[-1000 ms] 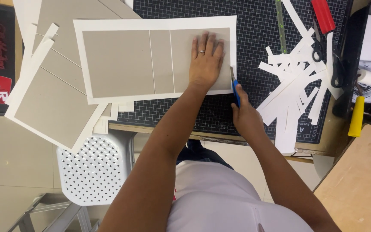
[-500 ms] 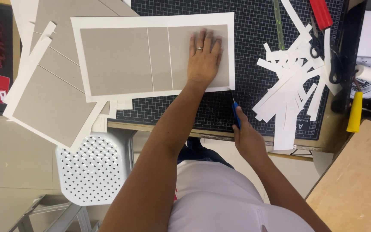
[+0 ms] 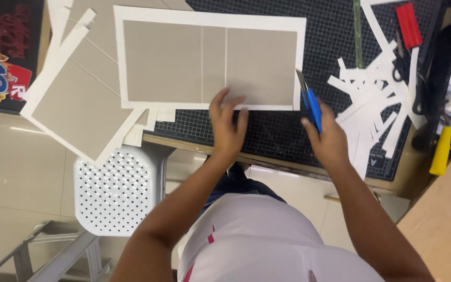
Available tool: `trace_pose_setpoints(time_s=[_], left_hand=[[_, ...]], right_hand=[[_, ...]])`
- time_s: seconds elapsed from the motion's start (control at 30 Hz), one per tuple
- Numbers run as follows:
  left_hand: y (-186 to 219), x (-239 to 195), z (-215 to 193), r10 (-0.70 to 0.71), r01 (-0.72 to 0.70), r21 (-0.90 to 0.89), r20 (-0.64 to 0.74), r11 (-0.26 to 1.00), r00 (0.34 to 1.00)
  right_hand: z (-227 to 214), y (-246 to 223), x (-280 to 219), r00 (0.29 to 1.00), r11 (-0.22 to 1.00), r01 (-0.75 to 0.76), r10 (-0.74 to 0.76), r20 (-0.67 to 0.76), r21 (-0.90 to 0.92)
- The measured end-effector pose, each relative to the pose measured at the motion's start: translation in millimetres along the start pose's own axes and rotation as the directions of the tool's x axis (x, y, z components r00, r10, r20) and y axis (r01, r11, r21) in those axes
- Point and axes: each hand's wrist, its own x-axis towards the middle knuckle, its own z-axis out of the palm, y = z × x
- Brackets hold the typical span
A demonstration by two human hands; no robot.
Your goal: Trimming excess paper from the edges of cardboard sheets using a utility knife on a cutting mat.
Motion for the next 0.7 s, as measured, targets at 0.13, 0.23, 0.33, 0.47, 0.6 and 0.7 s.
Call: trace_pose_setpoints(time_s=[0.13, 0.23, 0.33, 0.47, 0.6, 0.7], left_hand=[[-6, -27, -35, -0.381, 0.342, -0.268, -0.111, 0.901, 0.918], [-18, -24, -44, -0.537, 0.423, -0.434, -0.182, 0.796, 0.824], [-34, -17, -42, -0.622, 0.412, -0.575, -0.229, 0.707, 0.749], [-32, -11, -43, -0.675, 0.4, -0.656, -0.232, 0.64, 0.701], [-31, 2, -45, -0.682, 0.418, -0.651, -0.215, 0.634, 0.699], [-40, 12, -42, -0.601, 0.371, -0.639, -0.182, 0.674, 0.778]], right_hand=[[29, -10, 103, 0.949, 0.951, 0.297, -0.304, -0.083, -0.088], [37, -42, 155, 0.877, 0.879, 0.463, -0.473, -0.085, -0.119], [41, -53, 190, 0.862, 0.851, 0.495, -0.506, -0.024, -0.174], [43, -44, 194, 0.895, 0.862, 0.434, -0.446, 0.014, -0.261], [29, -23, 165, 0.919, 0.874, 0.384, -0.393, 0.031, -0.299], [22, -4, 129, 0.927, 0.898, 0.356, -0.375, -0.027, -0.259]])
